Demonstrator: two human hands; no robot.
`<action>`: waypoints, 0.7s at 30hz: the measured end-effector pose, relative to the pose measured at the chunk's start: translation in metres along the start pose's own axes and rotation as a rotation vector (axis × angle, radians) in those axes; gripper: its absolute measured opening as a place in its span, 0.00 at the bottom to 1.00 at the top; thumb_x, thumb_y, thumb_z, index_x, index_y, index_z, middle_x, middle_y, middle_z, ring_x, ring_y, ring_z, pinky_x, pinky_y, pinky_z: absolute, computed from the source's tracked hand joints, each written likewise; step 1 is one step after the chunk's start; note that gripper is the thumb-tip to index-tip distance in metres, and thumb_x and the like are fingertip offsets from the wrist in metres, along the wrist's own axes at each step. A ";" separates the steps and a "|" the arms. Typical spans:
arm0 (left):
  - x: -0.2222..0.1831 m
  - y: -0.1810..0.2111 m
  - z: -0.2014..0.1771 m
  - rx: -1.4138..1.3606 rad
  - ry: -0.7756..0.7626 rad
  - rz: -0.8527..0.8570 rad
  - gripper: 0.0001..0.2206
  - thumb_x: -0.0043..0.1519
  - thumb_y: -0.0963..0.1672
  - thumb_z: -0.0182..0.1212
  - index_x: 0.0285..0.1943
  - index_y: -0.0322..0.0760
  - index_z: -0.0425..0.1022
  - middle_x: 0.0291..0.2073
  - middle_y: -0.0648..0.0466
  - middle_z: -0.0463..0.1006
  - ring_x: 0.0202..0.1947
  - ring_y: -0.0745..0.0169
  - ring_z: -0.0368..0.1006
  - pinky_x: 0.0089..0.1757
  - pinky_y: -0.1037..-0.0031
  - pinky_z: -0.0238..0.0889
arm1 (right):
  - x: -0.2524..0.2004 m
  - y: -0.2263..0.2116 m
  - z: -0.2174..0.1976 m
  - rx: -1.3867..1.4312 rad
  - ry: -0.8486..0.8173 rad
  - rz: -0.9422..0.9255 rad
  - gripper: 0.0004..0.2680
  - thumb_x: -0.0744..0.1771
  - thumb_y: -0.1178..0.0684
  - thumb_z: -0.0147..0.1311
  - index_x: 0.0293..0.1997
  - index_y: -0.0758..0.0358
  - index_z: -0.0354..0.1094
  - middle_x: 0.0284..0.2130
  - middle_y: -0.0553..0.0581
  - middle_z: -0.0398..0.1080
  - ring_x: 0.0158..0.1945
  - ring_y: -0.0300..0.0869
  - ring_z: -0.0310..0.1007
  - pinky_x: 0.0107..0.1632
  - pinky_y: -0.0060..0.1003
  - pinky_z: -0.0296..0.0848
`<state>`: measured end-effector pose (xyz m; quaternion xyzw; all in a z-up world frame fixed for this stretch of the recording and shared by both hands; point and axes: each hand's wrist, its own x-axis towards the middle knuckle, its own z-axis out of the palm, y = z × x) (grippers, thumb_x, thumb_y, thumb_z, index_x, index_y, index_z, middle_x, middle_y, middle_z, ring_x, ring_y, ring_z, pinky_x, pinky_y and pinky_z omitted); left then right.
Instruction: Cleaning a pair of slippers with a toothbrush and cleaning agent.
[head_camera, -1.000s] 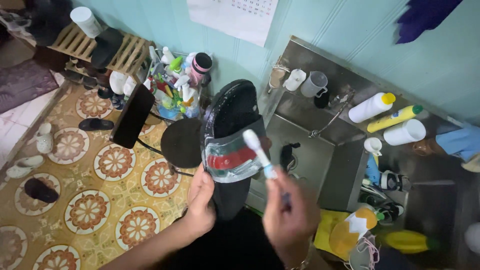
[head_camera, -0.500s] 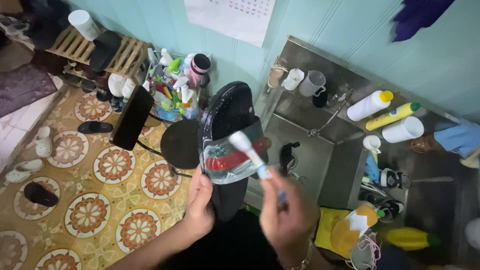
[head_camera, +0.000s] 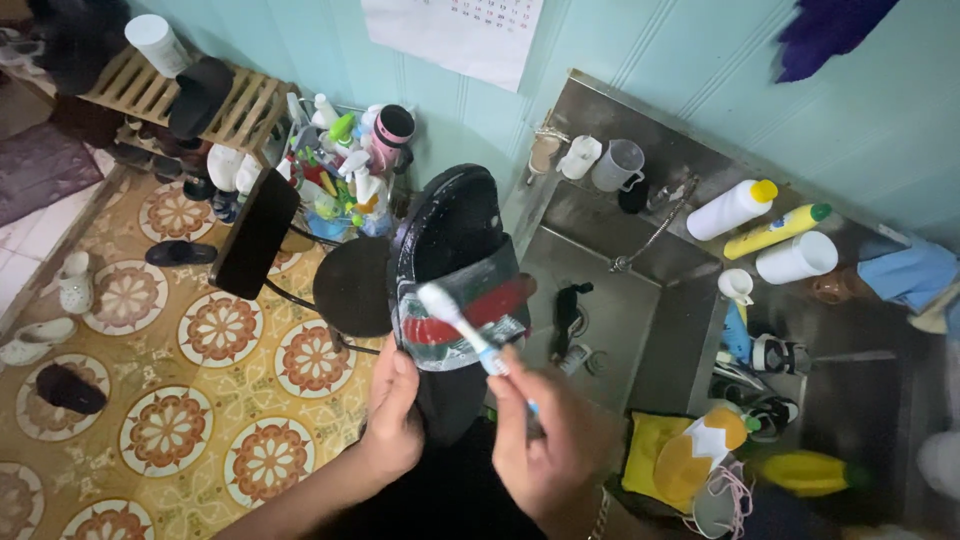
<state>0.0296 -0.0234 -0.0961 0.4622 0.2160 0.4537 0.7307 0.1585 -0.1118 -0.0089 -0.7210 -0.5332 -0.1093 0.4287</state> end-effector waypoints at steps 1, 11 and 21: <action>0.000 -0.004 -0.001 -0.064 0.024 -0.019 0.25 0.74 0.50 0.40 0.72 0.25 0.60 0.65 0.44 0.70 0.66 0.56 0.64 0.65 0.65 0.51 | -0.001 0.003 0.000 0.003 0.007 -0.033 0.06 0.67 0.56 0.62 0.46 0.64 0.72 0.31 0.54 0.75 0.29 0.35 0.74 0.28 0.28 0.68; 0.004 -0.009 -0.001 -0.264 0.148 -0.034 0.23 0.73 0.49 0.42 0.69 0.26 0.63 0.61 0.43 0.73 0.62 0.53 0.70 0.63 0.62 0.58 | 0.000 0.002 -0.004 0.049 0.007 -0.078 0.08 0.67 0.56 0.62 0.49 0.62 0.72 0.31 0.54 0.76 0.31 0.36 0.76 0.33 0.29 0.70; 0.001 -0.016 -0.005 -0.325 0.129 -0.019 0.21 0.73 0.48 0.43 0.68 0.26 0.64 0.60 0.42 0.74 0.61 0.51 0.70 0.63 0.60 0.58 | -0.003 0.015 -0.004 0.003 -0.038 -0.035 0.09 0.64 0.54 0.65 0.46 0.62 0.75 0.27 0.52 0.75 0.25 0.35 0.72 0.27 0.30 0.65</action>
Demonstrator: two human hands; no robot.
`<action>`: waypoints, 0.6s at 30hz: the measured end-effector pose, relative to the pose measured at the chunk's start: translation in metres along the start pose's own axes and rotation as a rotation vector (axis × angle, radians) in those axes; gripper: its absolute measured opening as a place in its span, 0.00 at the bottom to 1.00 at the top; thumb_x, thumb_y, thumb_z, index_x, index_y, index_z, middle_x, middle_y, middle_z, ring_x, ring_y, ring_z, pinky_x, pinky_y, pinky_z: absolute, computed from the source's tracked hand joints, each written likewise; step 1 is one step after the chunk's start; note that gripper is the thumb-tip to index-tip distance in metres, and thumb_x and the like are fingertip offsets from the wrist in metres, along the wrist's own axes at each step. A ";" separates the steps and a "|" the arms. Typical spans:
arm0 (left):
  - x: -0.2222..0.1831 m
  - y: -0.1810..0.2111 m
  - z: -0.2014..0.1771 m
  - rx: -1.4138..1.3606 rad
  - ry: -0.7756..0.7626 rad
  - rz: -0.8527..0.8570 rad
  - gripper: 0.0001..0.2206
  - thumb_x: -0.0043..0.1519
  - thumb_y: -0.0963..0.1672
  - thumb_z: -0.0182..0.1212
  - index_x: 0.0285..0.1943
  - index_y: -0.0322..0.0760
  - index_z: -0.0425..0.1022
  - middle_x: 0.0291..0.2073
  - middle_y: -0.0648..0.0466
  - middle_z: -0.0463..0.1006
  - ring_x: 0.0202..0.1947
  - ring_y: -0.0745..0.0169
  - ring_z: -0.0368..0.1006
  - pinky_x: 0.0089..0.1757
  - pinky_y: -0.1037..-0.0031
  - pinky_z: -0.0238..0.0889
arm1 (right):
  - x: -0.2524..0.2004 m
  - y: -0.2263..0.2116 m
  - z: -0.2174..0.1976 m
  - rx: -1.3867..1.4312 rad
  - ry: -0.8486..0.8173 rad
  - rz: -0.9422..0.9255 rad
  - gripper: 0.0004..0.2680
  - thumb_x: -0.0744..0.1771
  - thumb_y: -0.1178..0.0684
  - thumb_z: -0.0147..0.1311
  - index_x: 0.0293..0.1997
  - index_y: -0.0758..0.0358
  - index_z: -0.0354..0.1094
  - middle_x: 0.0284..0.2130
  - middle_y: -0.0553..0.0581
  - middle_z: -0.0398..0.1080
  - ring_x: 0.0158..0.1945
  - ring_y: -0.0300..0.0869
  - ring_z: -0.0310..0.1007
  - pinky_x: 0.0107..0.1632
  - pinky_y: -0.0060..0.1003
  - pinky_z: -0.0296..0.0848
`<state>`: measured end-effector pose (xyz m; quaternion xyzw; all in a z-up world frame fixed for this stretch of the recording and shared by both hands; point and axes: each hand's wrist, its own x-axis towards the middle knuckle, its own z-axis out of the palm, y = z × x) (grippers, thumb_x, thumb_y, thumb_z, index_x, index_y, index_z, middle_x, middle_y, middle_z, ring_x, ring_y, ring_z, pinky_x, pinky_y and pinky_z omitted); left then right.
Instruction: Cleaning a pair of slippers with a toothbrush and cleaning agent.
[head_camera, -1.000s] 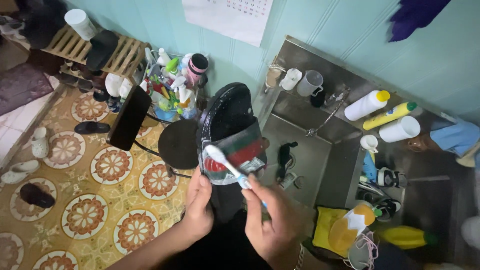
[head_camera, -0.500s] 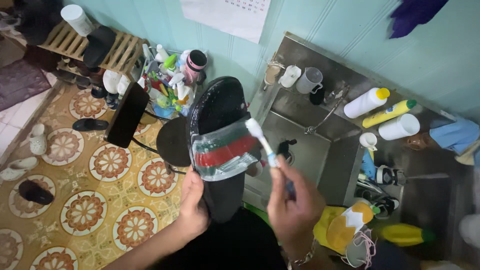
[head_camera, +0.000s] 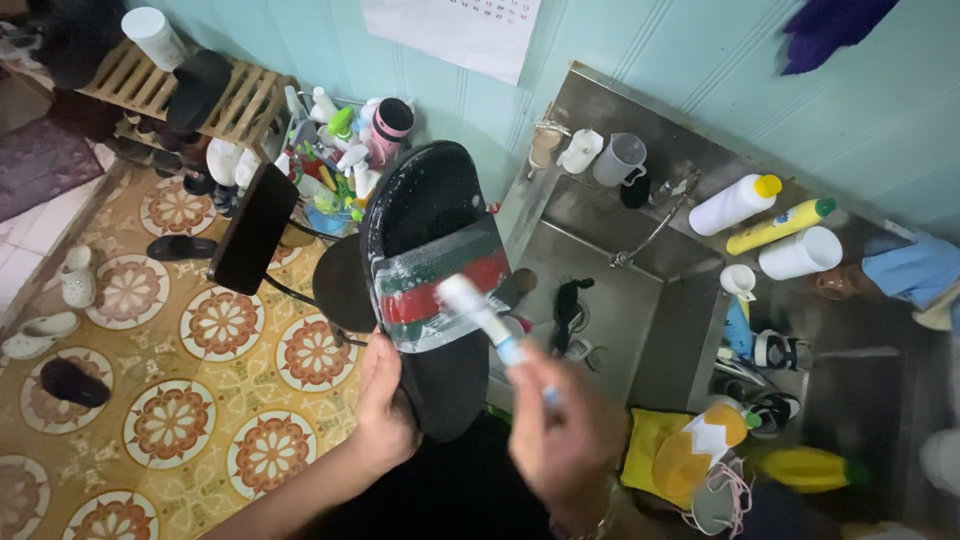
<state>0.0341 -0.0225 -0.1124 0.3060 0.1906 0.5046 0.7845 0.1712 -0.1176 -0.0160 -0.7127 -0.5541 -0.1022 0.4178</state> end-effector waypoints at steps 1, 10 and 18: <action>0.000 0.003 0.002 -0.006 0.008 -0.020 0.22 0.73 0.48 0.43 0.68 0.27 0.64 0.61 0.41 0.74 0.61 0.50 0.71 0.63 0.59 0.59 | 0.001 0.008 0.000 0.015 0.024 0.127 0.08 0.65 0.57 0.63 0.47 0.64 0.76 0.25 0.51 0.75 0.21 0.34 0.70 0.23 0.30 0.61; 0.003 0.014 -0.002 -0.147 0.097 -0.263 0.26 0.72 0.52 0.36 0.69 0.28 0.62 0.59 0.39 0.74 0.58 0.45 0.72 0.59 0.54 0.64 | -0.003 0.026 0.002 0.080 0.097 0.101 0.07 0.66 0.59 0.62 0.48 0.65 0.75 0.27 0.53 0.76 0.22 0.33 0.68 0.23 0.27 0.61; 0.012 0.052 0.023 -0.350 -0.318 -0.489 0.37 0.72 0.59 0.29 0.74 0.25 0.58 0.60 0.29 0.72 0.56 0.37 0.74 0.57 0.51 0.67 | 0.011 0.008 -0.012 0.151 0.068 0.126 0.07 0.64 0.61 0.64 0.44 0.65 0.77 0.27 0.55 0.79 0.19 0.30 0.69 0.21 0.28 0.59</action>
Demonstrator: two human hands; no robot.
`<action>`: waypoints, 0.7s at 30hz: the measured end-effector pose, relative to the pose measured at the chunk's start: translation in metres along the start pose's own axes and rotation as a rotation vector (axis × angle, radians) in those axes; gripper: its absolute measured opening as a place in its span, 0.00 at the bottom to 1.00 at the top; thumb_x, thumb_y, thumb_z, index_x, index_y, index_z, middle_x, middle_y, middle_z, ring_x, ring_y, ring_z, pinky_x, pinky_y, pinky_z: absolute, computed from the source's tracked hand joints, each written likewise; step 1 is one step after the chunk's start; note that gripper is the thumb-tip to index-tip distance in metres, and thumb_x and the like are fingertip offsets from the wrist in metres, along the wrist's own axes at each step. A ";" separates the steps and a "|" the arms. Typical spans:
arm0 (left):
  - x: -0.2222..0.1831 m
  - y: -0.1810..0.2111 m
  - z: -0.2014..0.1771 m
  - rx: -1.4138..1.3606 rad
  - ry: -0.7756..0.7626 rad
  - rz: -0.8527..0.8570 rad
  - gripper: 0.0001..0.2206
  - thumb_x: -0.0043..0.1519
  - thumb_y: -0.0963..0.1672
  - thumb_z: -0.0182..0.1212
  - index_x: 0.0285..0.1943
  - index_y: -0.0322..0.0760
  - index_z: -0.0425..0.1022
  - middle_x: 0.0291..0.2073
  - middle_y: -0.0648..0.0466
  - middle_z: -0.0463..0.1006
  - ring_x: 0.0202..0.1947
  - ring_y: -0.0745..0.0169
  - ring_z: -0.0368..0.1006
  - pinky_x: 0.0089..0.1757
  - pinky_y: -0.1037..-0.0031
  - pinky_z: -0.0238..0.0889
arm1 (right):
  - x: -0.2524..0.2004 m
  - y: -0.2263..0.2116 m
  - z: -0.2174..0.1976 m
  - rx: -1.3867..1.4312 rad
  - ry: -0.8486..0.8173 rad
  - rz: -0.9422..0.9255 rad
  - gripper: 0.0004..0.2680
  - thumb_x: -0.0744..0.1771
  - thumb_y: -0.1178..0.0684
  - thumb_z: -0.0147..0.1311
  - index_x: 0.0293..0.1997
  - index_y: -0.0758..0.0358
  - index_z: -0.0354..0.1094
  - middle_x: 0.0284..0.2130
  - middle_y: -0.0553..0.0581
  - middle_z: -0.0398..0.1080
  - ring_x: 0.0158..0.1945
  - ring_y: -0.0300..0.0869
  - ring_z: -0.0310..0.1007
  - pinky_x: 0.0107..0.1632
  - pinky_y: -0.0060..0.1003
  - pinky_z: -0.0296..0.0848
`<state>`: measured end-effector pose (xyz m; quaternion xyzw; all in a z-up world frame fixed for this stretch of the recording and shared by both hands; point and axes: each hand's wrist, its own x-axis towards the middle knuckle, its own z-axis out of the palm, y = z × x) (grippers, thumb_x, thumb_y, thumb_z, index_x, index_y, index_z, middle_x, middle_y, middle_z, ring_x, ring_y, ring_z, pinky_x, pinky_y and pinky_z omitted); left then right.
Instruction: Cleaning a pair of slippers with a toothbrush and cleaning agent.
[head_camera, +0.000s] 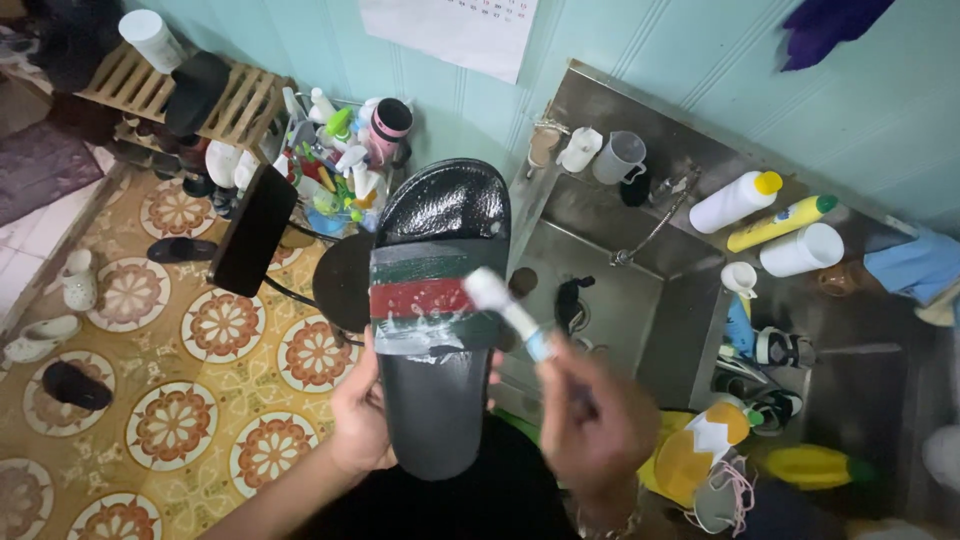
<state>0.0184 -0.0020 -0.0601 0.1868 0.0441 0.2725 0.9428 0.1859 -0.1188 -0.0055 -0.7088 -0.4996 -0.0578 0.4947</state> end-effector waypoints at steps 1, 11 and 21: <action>0.000 0.002 0.002 0.020 0.011 -0.025 0.38 0.70 0.60 0.29 0.74 0.25 0.58 0.61 0.28 0.72 0.56 0.37 0.74 0.57 0.51 0.67 | 0.005 0.002 -0.002 -0.043 0.015 -0.016 0.07 0.65 0.62 0.63 0.47 0.65 0.76 0.31 0.56 0.79 0.25 0.32 0.73 0.26 0.28 0.64; -0.005 -0.001 -0.008 0.043 -0.006 -0.058 0.39 0.68 0.60 0.28 0.74 0.24 0.56 0.62 0.28 0.70 0.60 0.36 0.72 0.59 0.51 0.65 | 0.015 0.004 -0.005 -0.023 0.024 -0.009 0.08 0.67 0.61 0.62 0.50 0.66 0.75 0.32 0.56 0.78 0.28 0.32 0.75 0.27 0.25 0.66; -0.012 -0.008 -0.028 0.114 0.182 -0.013 0.32 0.71 0.56 0.29 0.72 0.27 0.59 0.59 0.28 0.72 0.57 0.34 0.73 0.58 0.50 0.66 | 0.018 -0.001 -0.006 -0.106 0.016 -0.002 0.08 0.66 0.62 0.63 0.49 0.67 0.76 0.26 0.54 0.76 0.23 0.33 0.69 0.25 0.29 0.61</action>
